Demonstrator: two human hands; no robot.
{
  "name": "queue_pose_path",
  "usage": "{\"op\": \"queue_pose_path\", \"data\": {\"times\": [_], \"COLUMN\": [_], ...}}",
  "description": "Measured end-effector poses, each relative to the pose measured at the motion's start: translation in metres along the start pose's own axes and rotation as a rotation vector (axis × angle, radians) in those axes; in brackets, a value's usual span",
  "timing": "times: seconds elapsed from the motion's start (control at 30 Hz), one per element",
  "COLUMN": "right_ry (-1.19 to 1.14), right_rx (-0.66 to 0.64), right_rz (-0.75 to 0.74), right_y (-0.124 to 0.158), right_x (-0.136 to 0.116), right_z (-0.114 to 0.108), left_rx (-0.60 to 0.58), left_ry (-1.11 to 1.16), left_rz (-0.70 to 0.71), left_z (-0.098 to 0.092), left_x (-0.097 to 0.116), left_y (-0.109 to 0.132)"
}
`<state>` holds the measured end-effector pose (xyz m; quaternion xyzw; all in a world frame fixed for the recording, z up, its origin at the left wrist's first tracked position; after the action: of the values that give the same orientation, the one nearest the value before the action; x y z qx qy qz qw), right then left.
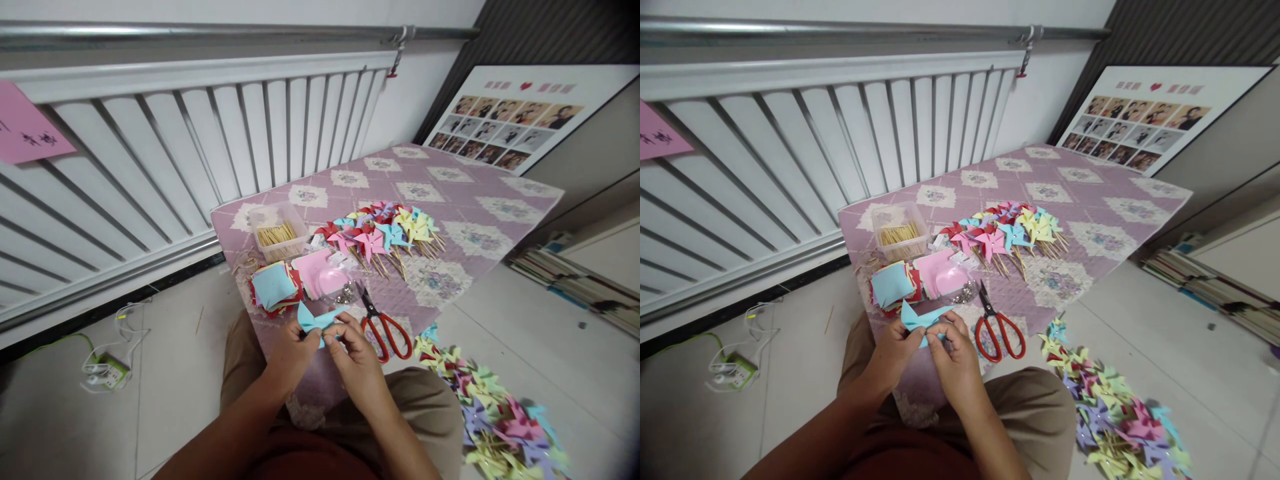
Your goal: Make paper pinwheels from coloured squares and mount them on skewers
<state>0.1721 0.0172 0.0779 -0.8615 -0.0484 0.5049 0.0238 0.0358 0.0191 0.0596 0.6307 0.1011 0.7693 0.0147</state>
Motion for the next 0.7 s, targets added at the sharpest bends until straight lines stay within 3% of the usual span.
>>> {"op": "queue_pose_path", "data": {"times": [0.43, 0.7], "right_ry": [-0.036, -0.095], "right_rx": [-0.004, -0.020], "right_rz": [-0.017, -0.010], "right_y": [0.002, 0.002], "right_x": [-0.009, -0.013], "right_z": [-0.002, 0.000], "left_rx": [-0.029, 0.012], "left_ry": [0.088, -0.077], "left_rz": [0.017, 0.129], "left_z": [0.001, -0.001], "left_x": [0.007, 0.017], "left_y": [0.006, 0.011]}}
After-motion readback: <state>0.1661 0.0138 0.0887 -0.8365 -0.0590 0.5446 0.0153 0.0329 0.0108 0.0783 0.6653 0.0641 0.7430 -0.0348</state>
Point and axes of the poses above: each hand's wrist, its own y-axis away from the middle knuckle, its own z-axis out of the palm, x = y × z, the point moved 2 cm from there along -y, towards the middle knuckle, and after that the axes turned 14 degrees about y, right-handed, at the moved point
